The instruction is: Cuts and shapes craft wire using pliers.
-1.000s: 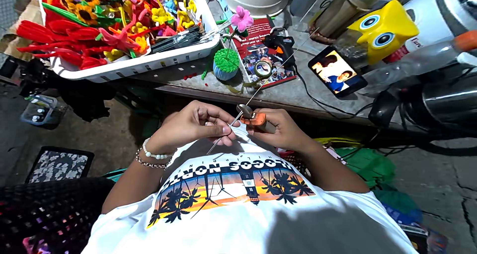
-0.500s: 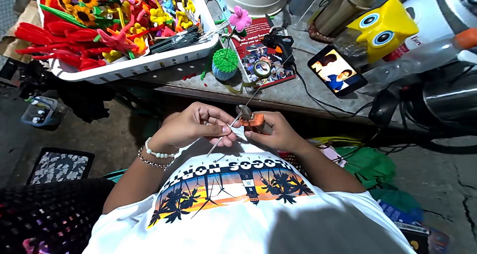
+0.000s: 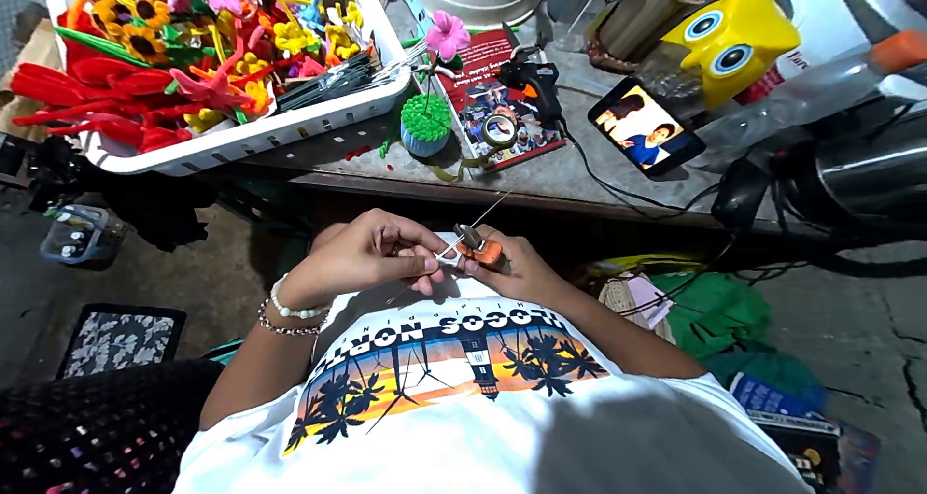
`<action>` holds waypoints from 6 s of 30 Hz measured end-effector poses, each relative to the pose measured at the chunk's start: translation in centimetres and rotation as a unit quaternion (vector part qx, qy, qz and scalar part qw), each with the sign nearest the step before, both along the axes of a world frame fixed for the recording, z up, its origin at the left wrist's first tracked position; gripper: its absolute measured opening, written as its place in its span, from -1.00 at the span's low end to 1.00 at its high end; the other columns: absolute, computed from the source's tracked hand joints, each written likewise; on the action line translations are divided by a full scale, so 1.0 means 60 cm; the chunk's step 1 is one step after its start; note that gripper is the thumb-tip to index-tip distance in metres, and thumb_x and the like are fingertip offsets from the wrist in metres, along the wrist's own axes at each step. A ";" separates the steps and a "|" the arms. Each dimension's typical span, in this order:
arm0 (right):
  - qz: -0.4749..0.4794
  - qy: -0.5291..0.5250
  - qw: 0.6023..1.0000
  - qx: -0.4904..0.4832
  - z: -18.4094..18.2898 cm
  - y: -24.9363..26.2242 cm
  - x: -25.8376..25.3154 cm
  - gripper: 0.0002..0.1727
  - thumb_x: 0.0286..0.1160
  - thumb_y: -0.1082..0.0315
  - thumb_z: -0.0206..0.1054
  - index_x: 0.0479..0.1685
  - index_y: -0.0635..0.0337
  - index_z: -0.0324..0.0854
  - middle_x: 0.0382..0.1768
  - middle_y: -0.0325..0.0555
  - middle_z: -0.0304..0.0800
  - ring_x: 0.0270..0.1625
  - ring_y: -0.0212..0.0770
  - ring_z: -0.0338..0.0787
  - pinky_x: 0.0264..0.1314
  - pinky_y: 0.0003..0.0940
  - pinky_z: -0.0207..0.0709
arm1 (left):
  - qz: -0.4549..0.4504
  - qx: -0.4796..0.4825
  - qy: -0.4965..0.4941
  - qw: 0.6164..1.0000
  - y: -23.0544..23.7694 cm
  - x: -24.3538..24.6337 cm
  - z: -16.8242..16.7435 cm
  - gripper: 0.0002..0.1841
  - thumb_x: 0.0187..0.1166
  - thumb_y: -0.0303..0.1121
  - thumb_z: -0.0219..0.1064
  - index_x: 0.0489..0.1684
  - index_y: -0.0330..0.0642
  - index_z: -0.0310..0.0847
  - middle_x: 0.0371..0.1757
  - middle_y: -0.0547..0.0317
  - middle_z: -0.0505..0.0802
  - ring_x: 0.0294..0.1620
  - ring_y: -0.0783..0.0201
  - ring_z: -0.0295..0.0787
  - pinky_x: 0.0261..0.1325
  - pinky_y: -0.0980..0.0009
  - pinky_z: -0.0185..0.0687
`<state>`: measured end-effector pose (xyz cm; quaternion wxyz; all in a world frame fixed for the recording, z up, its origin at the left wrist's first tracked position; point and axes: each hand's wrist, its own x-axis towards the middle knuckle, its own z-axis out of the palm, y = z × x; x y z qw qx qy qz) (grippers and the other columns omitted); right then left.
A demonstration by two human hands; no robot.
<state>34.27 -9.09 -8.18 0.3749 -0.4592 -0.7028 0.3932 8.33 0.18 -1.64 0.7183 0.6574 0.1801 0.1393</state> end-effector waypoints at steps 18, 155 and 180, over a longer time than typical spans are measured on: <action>-0.073 -0.061 0.992 -0.086 0.004 0.061 0.000 -0.59 0.55 0.02 0.45 -0.11 0.27 0.80 -0.33 -0.13 0.84 -0.27 -0.43 0.77 -0.09 -0.40 0.66 | 0.154 0.180 0.083 0.968 0.009 0.024 -0.019 -0.84 0.66 -0.46 0.31 0.05 -0.25 0.75 -0.24 0.29 0.91 -0.34 0.46 0.88 -0.18 0.53 0.88; -0.177 0.357 0.900 -0.175 -0.062 0.006 0.010 -0.76 0.70 0.26 0.22 0.14 0.21 0.52 -0.39 -0.34 0.64 -0.39 -0.45 0.69 -0.07 -0.43 0.74 | 0.164 0.494 0.415 0.746 0.151 0.308 0.013 -0.80 0.56 -0.55 0.31 0.03 -0.46 0.70 0.13 -0.41 0.76 0.23 -0.36 0.72 0.20 -0.28 0.60; -0.166 0.420 0.890 -0.063 -0.055 0.003 0.000 -0.86 0.52 0.42 0.39 -0.03 0.12 0.63 -0.17 -0.17 0.81 -0.18 -0.18 0.88 -0.03 -0.17 0.87 | 0.206 0.092 0.011 0.974 0.038 0.145 -0.001 -0.74 0.49 -0.63 0.44 0.11 -0.33 0.72 -0.19 0.18 0.89 -0.24 0.43 0.86 -0.04 0.50 0.83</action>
